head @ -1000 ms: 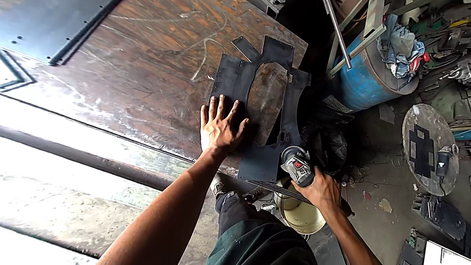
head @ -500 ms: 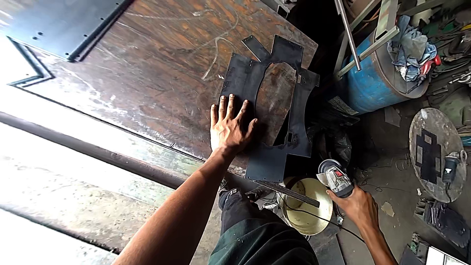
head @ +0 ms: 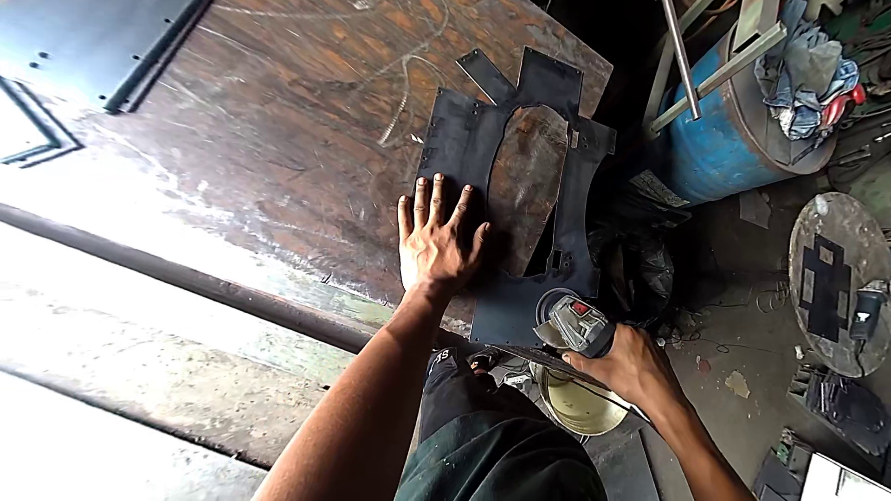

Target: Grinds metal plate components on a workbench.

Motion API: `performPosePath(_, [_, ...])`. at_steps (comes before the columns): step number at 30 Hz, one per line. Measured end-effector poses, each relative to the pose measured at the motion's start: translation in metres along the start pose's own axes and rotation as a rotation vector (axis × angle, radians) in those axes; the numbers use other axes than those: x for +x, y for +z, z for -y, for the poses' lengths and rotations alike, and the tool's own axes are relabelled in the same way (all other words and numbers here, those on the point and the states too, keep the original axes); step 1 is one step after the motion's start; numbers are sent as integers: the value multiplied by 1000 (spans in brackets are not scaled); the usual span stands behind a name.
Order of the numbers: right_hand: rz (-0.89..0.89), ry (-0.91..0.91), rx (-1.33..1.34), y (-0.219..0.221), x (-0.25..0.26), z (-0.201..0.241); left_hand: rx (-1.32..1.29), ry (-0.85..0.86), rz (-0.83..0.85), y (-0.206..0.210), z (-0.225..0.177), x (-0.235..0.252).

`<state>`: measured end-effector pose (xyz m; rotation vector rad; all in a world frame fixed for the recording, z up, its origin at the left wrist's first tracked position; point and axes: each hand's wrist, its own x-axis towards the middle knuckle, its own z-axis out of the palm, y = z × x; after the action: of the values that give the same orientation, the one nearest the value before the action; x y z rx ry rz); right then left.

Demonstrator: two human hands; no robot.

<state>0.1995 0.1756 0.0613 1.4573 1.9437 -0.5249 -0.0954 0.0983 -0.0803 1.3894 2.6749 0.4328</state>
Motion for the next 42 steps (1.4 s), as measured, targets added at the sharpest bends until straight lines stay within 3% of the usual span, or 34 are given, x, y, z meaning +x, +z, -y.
performPosePath(7, [128, -42, -105, -13, -1, 5, 2, 2, -17, -1, -1, 2])
performPosePath(12, [50, -3, 20, -10, 7, 0, 4, -4, -3, 1, -1, -2])
performPosePath(17, [127, -24, -10, -2, -2, -5, 7, 3, -8, 0, -1, 0])
performPosePath(30, [38, 15, 107, -12, 6, 0, 4, -7, -1, -1, 0, -1])
performPosePath(42, [23, 62, -124, -21, -2, -13, 25, -11, 6, -1, 0, 0])
